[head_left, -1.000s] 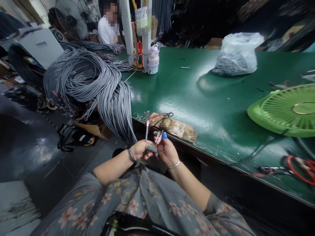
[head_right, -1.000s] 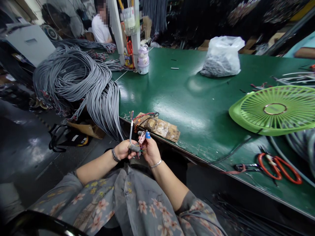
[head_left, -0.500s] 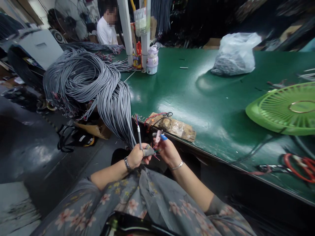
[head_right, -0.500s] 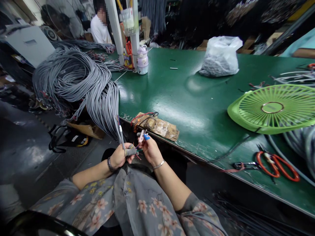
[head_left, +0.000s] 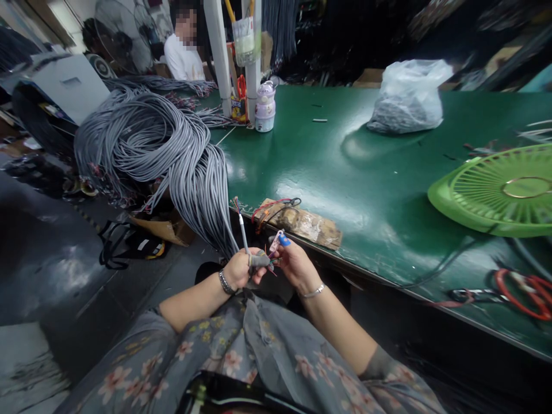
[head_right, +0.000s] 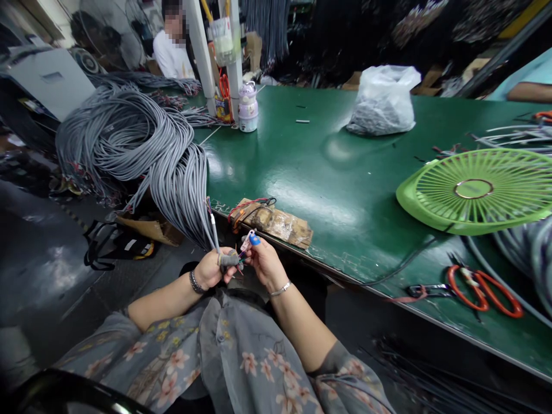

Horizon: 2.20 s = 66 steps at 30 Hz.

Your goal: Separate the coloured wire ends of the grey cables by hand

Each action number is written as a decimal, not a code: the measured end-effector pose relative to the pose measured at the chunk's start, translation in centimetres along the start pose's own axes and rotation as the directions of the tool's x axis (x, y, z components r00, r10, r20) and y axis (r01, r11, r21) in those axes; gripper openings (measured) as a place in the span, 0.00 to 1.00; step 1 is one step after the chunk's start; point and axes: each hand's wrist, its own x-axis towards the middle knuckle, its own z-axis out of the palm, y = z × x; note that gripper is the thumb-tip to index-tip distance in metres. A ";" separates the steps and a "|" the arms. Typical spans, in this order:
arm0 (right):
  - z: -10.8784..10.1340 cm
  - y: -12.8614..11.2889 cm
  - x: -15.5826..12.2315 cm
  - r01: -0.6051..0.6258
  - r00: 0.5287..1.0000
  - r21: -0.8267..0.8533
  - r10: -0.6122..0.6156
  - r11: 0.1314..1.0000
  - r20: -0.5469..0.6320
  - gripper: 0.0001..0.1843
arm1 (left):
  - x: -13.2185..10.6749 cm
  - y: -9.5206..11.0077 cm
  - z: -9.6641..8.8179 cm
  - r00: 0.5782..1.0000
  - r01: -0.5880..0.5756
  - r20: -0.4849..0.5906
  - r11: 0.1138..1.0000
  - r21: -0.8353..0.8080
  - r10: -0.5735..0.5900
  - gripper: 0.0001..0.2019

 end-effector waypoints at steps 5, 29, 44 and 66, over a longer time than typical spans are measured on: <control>0.0 -0.2 -0.1 -0.009 1.000 -0.004 0.009 1.000 -0.025 0.32 | 0.1 0.1 -0.3 1.000 0.001 0.029 0.999 -0.033 -0.001 0.16; -1.5 1.6 1.5 -0.024 0.986 0.260 -0.019 0.965 0.164 0.16 | 0.1 -0.3 -0.2 1.000 0.023 -0.019 0.999 0.043 -0.022 0.15; -1.3 1.1 0.5 -0.094 0.974 0.205 0.048 0.974 0.221 0.29 | -1.6 -1.2 0.6 0.992 -0.097 -0.065 0.981 0.168 0.109 0.24; -0.8 2.3 -2.5 0.279 0.960 -0.388 -0.271 0.878 0.075 0.16 | -2.1 -1.8 0.6 0.964 -0.135 -0.194 0.962 0.238 0.183 0.23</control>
